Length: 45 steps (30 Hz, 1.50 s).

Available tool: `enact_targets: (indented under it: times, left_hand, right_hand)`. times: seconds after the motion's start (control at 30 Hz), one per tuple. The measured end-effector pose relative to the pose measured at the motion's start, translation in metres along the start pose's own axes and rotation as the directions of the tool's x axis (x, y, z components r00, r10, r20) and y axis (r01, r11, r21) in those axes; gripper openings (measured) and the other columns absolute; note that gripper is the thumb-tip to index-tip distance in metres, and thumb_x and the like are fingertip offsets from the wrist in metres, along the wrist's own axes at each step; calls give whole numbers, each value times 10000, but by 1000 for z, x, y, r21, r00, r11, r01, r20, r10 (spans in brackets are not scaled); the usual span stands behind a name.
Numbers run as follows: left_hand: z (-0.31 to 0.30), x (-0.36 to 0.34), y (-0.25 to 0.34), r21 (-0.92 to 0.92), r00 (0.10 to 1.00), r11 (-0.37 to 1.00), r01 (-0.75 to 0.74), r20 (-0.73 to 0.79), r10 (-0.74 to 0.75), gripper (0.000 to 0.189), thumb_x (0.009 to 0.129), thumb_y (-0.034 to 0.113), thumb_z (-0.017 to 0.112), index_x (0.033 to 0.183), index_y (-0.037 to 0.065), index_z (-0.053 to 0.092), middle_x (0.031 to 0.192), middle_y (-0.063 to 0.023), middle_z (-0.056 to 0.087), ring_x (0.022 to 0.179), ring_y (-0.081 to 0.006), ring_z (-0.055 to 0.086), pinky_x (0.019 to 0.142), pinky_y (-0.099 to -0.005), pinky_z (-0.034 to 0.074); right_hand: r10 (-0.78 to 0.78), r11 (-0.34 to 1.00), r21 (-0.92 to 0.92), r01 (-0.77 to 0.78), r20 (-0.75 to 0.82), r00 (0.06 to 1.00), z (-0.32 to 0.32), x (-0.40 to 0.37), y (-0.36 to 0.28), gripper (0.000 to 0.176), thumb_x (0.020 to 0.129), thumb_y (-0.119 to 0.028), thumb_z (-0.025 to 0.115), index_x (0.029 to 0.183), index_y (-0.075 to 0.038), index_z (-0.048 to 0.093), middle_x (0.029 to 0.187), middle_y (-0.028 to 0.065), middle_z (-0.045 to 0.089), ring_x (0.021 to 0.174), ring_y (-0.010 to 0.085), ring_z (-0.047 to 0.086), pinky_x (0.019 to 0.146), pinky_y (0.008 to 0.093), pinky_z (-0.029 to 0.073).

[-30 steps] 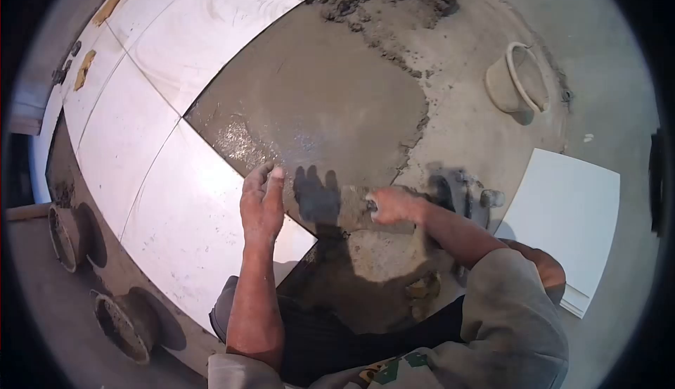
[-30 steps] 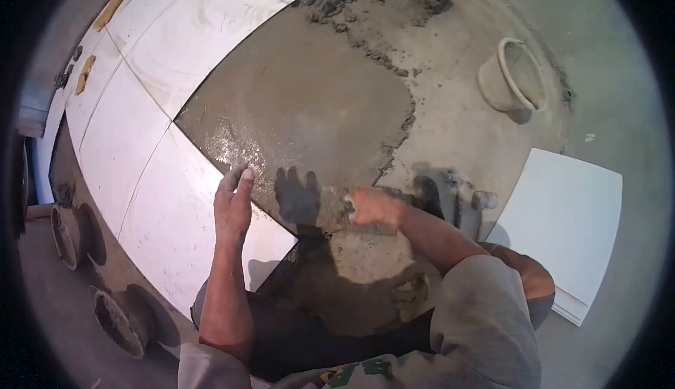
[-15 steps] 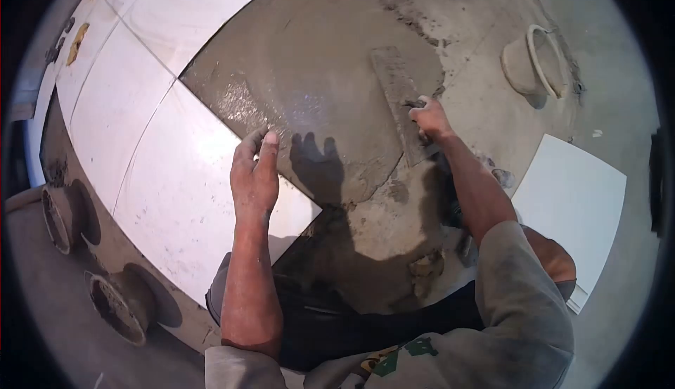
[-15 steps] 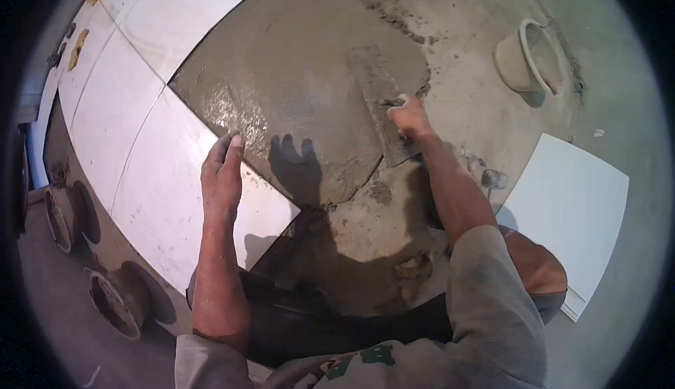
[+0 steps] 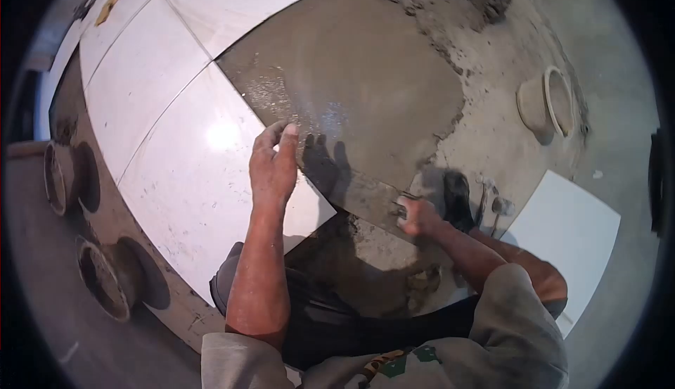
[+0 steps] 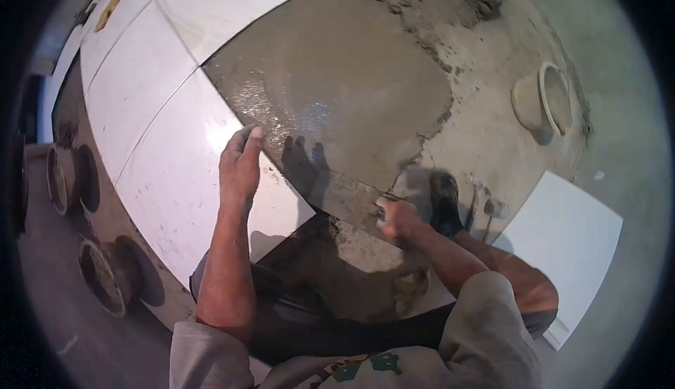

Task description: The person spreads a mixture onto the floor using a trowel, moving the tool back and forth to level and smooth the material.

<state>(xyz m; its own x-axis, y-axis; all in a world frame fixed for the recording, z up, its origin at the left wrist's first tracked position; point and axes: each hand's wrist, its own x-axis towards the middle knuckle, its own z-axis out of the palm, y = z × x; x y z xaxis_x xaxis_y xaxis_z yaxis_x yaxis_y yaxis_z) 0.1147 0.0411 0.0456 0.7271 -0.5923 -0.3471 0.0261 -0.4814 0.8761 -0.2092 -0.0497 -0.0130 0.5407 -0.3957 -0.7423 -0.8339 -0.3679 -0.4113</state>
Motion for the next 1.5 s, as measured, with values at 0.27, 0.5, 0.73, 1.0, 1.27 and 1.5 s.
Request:
enact_targets:
  times: [0.27,0.5,0.73,1.0,1.27,1.5]
  left_hand:
    - [-25,-23,10,168,997,986,-9,-71,22,507,922,430,535,1203,12,590,1241,-197,558,1187,-317,519,1010,-382,388]
    - [-41,-35,-6,223,977,975,-16,-204,62,502,914,418,558,1193,2,597,1245,-208,560,1188,-335,521,1011,-382,391]
    - [-48,-45,-4,257,963,954,153,-258,-85,529,913,425,561,1228,1,580,1249,-234,552,1191,-334,518,1003,-401,400]
    - [-20,-27,-8,359,988,927,113,-136,-68,548,910,465,532,1222,18,587,1283,-215,533,1224,-337,492,1028,-405,377]
    - [-7,-17,-11,366,994,927,80,-102,-46,559,916,468,523,1214,-2,584,1261,-222,544,1207,-346,503,1024,-402,381]
    - [-1,-11,-8,366,998,930,31,-61,-9,528,919,435,523,1209,-1,588,1249,-222,554,1193,-334,515,1013,-392,386]
  right_hand:
    - [-253,932,-331,151,-292,922,-126,87,-54,363,779,-249,616,1099,-85,569,944,213,643,947,399,606,818,479,483]
    - [-431,782,-584,215,-259,864,-190,237,-166,386,723,-184,561,1091,-94,635,1006,179,666,993,363,617,855,469,495]
    - [-507,616,-680,399,47,861,-189,251,-147,352,697,-176,584,1029,-75,639,913,189,660,912,373,624,793,457,509]
    - [-375,680,-564,468,281,883,-132,147,-44,258,736,-195,628,967,-82,644,819,182,647,809,347,639,723,440,519]
    - [-449,728,-418,543,306,839,-75,84,13,211,767,-175,613,959,-104,566,801,147,636,777,362,642,655,455,514]
    - [-526,615,-500,610,316,790,-69,44,16,124,807,-162,558,905,-86,562,774,150,619,700,383,629,601,482,498]
